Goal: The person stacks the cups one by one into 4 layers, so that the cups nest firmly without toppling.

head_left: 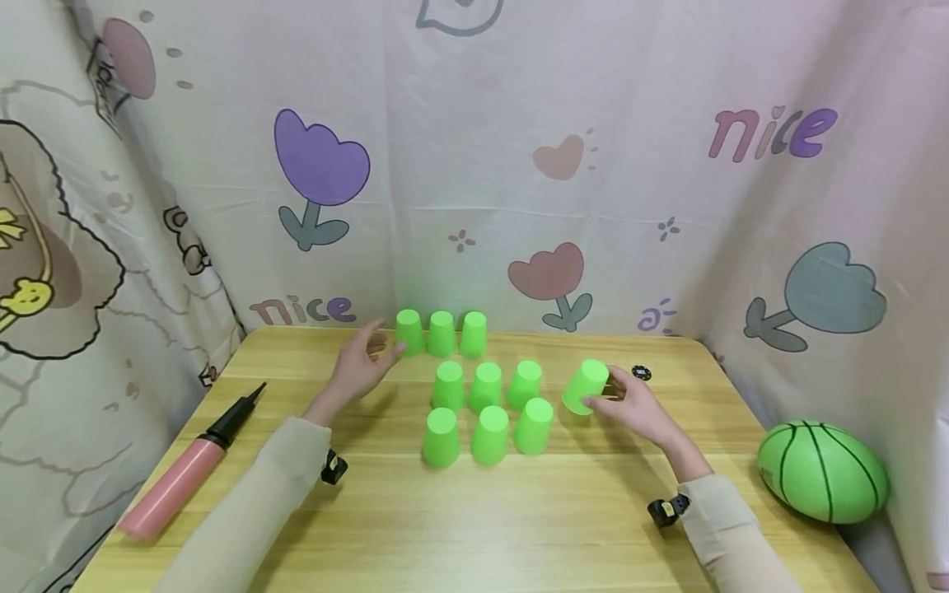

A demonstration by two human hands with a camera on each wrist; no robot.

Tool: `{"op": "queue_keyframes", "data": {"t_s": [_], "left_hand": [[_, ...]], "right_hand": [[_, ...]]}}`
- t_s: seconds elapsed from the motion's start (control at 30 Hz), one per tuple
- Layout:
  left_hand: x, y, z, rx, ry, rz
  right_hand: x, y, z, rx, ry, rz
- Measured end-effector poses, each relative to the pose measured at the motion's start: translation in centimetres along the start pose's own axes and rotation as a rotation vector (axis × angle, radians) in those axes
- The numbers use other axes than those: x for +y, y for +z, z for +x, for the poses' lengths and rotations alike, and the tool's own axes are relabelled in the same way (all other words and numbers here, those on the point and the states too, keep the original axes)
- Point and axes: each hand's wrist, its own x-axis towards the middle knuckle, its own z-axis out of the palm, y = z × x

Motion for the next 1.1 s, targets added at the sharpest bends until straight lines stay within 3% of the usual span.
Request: {"op": "queue_keyframes", "data": {"t_s": [0.4, 0.73, 1.1], "left_hand": [[0.1, 1.1, -3.4, -0.027, 0.048, -0.097], [2.2, 2.0, -5.7, -0.090, 0.135, -0.174], [2.5, 3.5, -7.7, -0.168, 0.192, -0.141]], "right_hand": [[-0.8, 0.0, 2.9, 0.006, 0.025, -0.016], [-1.0, 0.8, 6.2, 0.022, 0.049, -0.011], [-1.5, 2.9, 10.1, 0.004, 0.018, 0.029]]}}
